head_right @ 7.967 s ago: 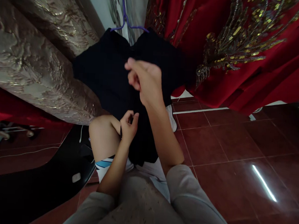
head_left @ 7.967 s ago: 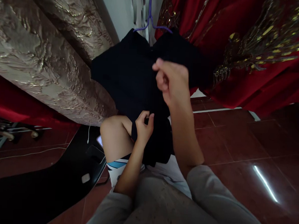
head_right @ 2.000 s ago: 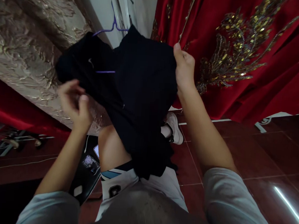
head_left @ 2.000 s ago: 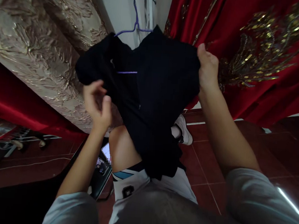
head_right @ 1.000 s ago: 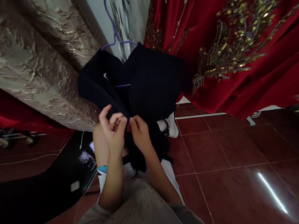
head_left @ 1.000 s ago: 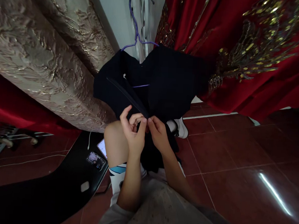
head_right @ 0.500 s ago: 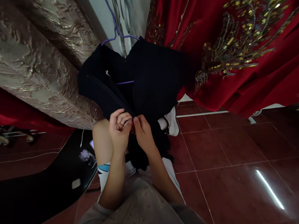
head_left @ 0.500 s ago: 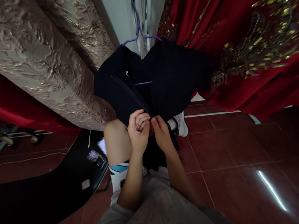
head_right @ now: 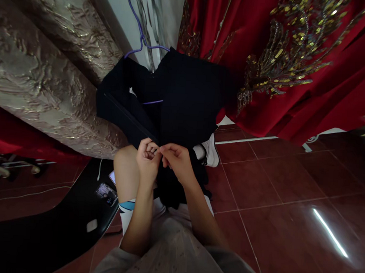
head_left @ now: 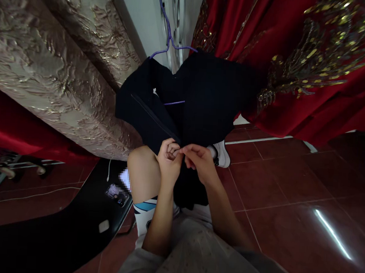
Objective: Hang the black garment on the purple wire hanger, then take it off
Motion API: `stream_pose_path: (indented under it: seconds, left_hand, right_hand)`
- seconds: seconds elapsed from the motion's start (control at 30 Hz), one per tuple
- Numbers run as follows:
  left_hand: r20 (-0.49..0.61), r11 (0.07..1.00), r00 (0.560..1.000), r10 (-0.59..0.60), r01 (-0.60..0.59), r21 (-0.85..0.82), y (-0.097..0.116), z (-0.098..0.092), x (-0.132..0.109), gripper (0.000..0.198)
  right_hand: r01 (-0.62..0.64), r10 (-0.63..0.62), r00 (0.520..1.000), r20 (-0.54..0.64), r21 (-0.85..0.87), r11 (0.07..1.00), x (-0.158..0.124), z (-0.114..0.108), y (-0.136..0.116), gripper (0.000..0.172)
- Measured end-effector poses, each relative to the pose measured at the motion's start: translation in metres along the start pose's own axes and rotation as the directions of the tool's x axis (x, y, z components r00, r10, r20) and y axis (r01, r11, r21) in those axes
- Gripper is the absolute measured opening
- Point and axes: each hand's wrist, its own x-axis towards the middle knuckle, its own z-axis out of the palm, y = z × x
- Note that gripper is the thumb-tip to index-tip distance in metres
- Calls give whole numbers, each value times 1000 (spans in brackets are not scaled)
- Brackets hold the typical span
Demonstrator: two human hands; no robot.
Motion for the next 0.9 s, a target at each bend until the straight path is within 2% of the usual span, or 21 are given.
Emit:
stream_pose_path:
  seconds: [0.07,0.13,0.2,0.3,0.37,0.43,0.47,0.57,0.67,0.73,0.77,0.83,0.9]
  left_hand:
    - [-44,1000,999,13,-12,21,-7,4,1,29]
    - [-83,998,996,15,-10,67,-21,10,3,27]
    - [-104,993,995,5,8,121,-37,16,5,23]
    - [-73,984,997,9,4,177,-51,24,7,17]
    - [-9,972,997,81,-77,222,-42,27,15,19]
    - [65,934,972,224,-233,271,-18,28,33,26]
    - [91,899,944,316,-329,288,-2,27,46,29]
    - [120,746,813,570,-573,338,49,26,96,33]
    - [307,573,707,637,-701,425,82,29,140,28]
    - [394,474,659,641,-744,471,93,32,154,26]
    - [413,450,652,636,-748,488,97,32,157,27]
    - [392,443,676,624,-719,535,103,25,161,29]
    - [306,422,693,652,-668,614,107,5,170,31]
  right_hand:
    - [36,-36,999,-11,12,999,16,2,-18,27]
    - [160,-160,987,-32,-22,987,41,7,-47,25]
    - [302,-305,952,-38,-60,951,69,15,-83,22]
    - [415,-417,909,-10,-84,906,99,29,-126,25]
    - [456,-455,890,27,-80,887,106,34,-139,24]
    - [480,-475,877,70,-87,873,105,34,-140,22]
    - [483,-475,875,88,-103,870,102,32,-139,21]
    - [478,-462,878,124,-167,863,96,27,-137,23]
    - [505,-491,863,119,-203,839,99,26,-134,23]
    - [529,-530,845,74,-255,809,108,24,-125,25]
    - [532,-545,837,46,-301,792,112,22,-116,26]
    - [506,-552,834,13,-417,755,119,17,-95,28]
    - [471,-536,844,28,-516,715,118,12,-75,29]
